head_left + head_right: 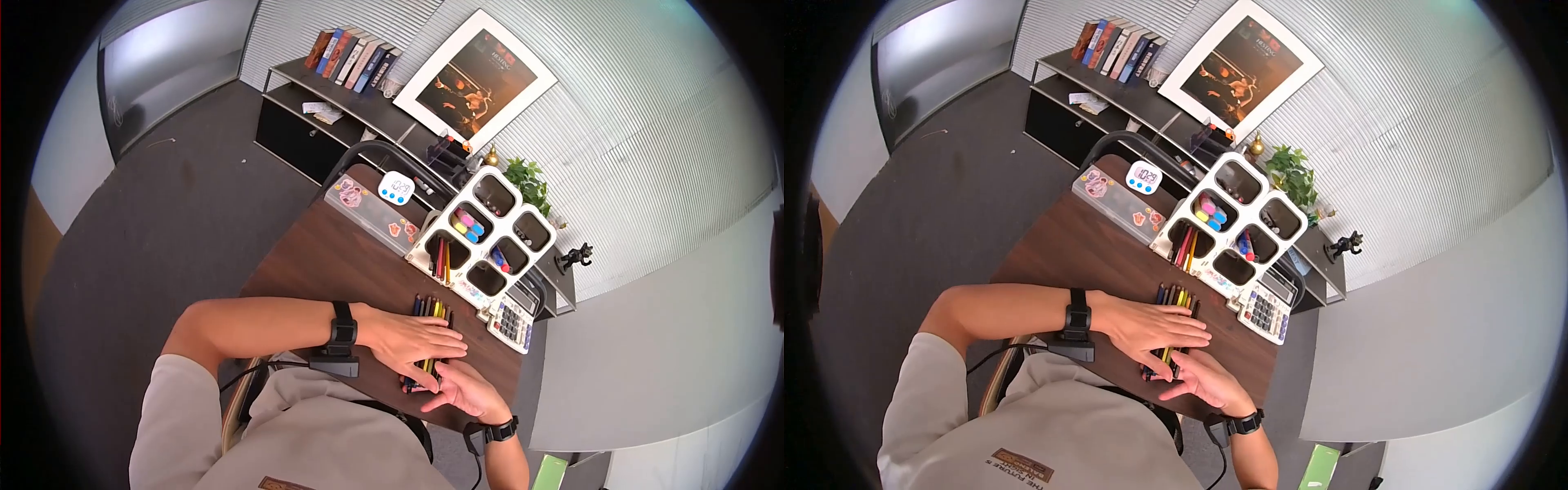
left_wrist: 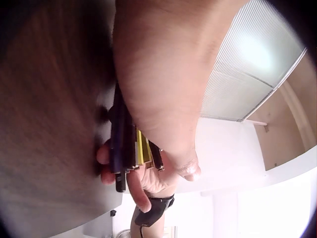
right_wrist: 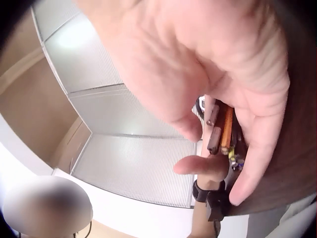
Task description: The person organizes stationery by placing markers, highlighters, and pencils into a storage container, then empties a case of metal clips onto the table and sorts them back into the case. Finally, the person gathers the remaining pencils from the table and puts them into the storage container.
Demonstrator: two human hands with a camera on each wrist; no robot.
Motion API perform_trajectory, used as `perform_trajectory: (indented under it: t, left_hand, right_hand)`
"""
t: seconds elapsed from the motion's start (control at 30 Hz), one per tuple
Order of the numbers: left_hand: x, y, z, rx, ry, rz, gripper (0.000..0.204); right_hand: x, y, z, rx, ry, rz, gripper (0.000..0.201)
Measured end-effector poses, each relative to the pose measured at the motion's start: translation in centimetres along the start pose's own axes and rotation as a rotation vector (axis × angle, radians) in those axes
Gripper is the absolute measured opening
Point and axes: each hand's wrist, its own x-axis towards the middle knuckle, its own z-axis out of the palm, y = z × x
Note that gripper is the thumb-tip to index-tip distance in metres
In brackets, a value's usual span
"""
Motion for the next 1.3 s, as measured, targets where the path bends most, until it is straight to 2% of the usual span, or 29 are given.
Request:
perform_trajectory:
  t: [0.1,0.17,0.23,0.3,0.37,0.43,0.47,0.5,0.53,0.6,0.63,0.67,0.7,0.93,1.07,1.1,1.17,1.23,1.3]
  left_hand:
    - [-0.1,0.2,-0.2,0.009,0.0,-0.002,0.096]
    - [-0.2,0.3,-0.2,0.029,-0.018,-0.022,0.095]
    - [-0.1,-0.2,0.4,0.104,-0.027,0.014,0.094]
    - [-0.1,0.0,0.5,0.175,-0.036,0.048,0.095]
    - [0.0,0.4,0.7,0.195,-0.035,0.03,0.091]
    - [0.1,0.0,1.7,0.213,0.03,0.056,0.084]
    - [0.4,-0.1,1.8,0.216,0.003,0.061,0.078]
    - [0.6,-0.3,1.9,0.218,-0.025,0.064,0.072]
    - [0.7,-0.4,2.3,0.236,-0.003,0.074,0.061]
    - [1.0,-0.9,2.5,0.228,-0.004,0.072,0.059]
    - [1.1,-1.0,2.7,0.228,-0.008,0.084,0.057]
    - [1.0,-1.2,3.0,0.192,0.064,0.103,0.056]
    - [0.8,-1.4,3.4,0.18,0.052,0.104,0.056]
    - [-0.8,0.2,1.1,0.239,0.017,-0.024,0.077]
    - [-0.5,0.8,-0.1,0.196,-0.06,-0.053,0.076]
    - [-0.4,0.7,-0.1,0.182,-0.123,-0.031,0.076]
    - [-0.1,0.5,-0.3,0.243,-0.107,-0.049,0.074]
    - [0.6,0.8,-0.9,0.226,-0.235,-0.04,0.073]
    - [1.3,1.0,-1.1,0.232,-0.224,-0.092,0.073]
  right_hand:
    - [-0.7,-0.8,-0.6,-0.138,0.03,0.039,0.05]
    - [-1.1,-1.9,-0.2,-0.407,0.127,0.095,0.052]
    - [-1.3,-2.5,-0.6,-0.466,0.165,0.096,0.054]
    - [-1.4,-3.1,-1.7,-0.625,0.241,0.168,0.056]
    - [-1.6,-3.6,-3.6,-0.665,0.273,0.162,0.056]
    - [-1.1,-4.3,-5.4,-0.736,0.415,0.15,0.053]
    - [-0.7,-4.7,-5.2,-0.707,0.481,0.076,0.047]
    - [-0.2,-4.8,-5.8,-0.71,0.47,0.082,0.047]
    - [0.5,-4.7,-7.0,-0.696,0.491,-0.042,0.044]
    - [1.8,-4.6,-6.9,-0.61,0.52,-0.256,0.037]
    - [2.5,-4.6,-6.9,-0.6,0.516,-0.248,0.037]
    - [3.1,-4.4,-7.0,-0.518,0.493,-0.302,0.036]
    - [3.6,-4.2,-7.2,-0.432,0.473,-0.356,0.035]
    - [4.7,-2.2,-9.4,-0.118,0.415,-0.464,0.028]
    - [4.7,-1.9,-9.5,-0.017,0.379,-0.494,0.025]
    - [4.8,-1.8,-9.7,0.006,0.369,-0.498,0.026]
    - [4.9,-1.8,-9.1,0.006,0.361,-0.526,0.026]
    - [5.0,-1.9,-8.8,0.004,0.322,-0.534,0.026]
    - [5.3,-1.7,-8.9,0.007,0.263,-0.556,0.027]
